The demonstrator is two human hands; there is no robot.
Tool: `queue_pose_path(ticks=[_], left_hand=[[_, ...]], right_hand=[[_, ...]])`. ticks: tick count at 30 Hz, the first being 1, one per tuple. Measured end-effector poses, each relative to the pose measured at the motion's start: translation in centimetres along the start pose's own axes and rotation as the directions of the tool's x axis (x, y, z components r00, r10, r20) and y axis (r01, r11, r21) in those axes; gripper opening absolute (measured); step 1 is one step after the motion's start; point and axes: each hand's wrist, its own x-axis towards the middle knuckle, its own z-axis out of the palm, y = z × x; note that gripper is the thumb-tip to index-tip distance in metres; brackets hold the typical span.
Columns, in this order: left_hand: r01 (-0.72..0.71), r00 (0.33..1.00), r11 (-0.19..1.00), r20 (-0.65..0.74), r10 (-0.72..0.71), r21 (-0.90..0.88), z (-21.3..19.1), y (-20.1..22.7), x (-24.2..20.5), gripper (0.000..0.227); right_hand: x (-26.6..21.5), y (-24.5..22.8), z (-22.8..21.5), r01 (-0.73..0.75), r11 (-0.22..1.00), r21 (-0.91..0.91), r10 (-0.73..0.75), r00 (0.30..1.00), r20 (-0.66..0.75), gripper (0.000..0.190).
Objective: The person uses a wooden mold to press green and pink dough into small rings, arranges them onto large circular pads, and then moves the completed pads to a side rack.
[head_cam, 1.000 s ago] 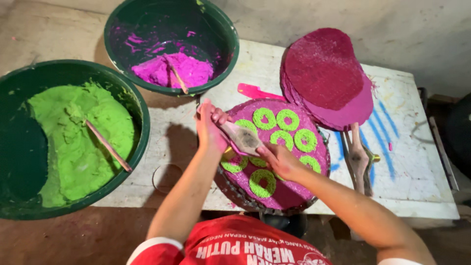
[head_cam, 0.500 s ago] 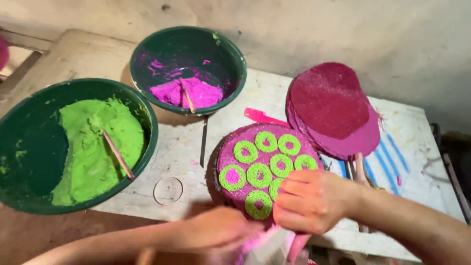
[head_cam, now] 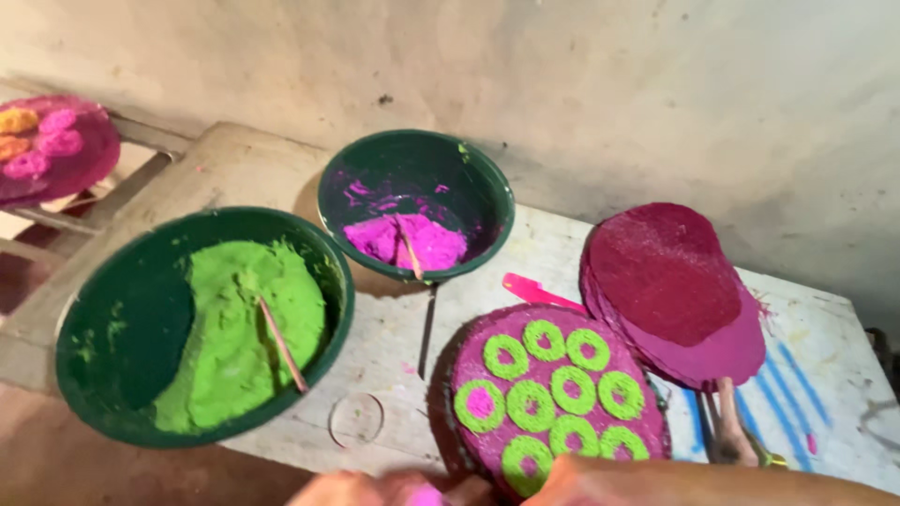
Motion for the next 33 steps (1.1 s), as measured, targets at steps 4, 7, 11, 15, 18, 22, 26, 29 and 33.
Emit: queue_pose_path(ticks=[4,7,11,15,18,22,26,29,33], left_hand=[[0.161,0.977,0.931,-0.079,-0.196,-0.327,-6.5,-3.3,-3.1,0.038],[-0.064,0.955,0.768,0.184,0.232,-0.637,-10.1,-5.2,-4.5,0.044],[-0.178,0.93,0.647,0.089,0.358,-0.741,-8.7,-6.2,-0.7,0.033],[0.012,0.999,0.762,0.038,0.016,-0.648,-8.4,-7.5,2.8,0.021],[0.062,0.987,0.832,-0.091,-0.134,-0.551,-10.5,-8.2,2.9,0.017],[-0.134,0.983,0.803,-0.18,0.035,-0.58,-12.2,-8.8,2.6,0.012],[-0.085,0.991,0.832,-0.136,0.012,-0.548,-13.8,-9.8,3.2,0.023],[-0.121,0.986,0.844,-0.164,0.039,-0.522,-15.0,-10.9,4.4,0.011],[-0.156,0.978,0.808,-0.204,0.045,-0.568,-17.0,-11.4,6.7,0.012]], right_hand=[[2.1,-1.6,-5.6,0.074,0.581,-0.811,-0.453,0.857,-0.246,0.028],[5.3,-1.1,-9.8,-0.052,0.202,-0.978,-0.526,0.837,-0.153,0.019],[11.3,-1.9,-13.0,-0.166,-0.182,-0.969,-0.622,0.783,-0.017,0.017],[15.4,-3.8,-13.0,-0.302,0.04,-0.952,-0.66,0.708,-0.252,0.037],[16.9,-5.1,-11.0,-0.321,0.236,-0.917,-0.739,0.554,-0.384,0.041],[18.5,-5.6,-9.0,-0.29,0.271,-0.918,-0.754,0.528,-0.39,0.041],[19.9,-6.0,-9.6,-0.339,0.276,-0.9,-0.686,0.587,-0.431,0.054],[20.9,-6.3,-10.0,-0.313,0.295,-0.903,-0.653,0.624,-0.429,0.056],[21.9,-5.5,-11.8,-0.305,0.586,-0.75,-0.575,0.496,-0.651,0.054]])
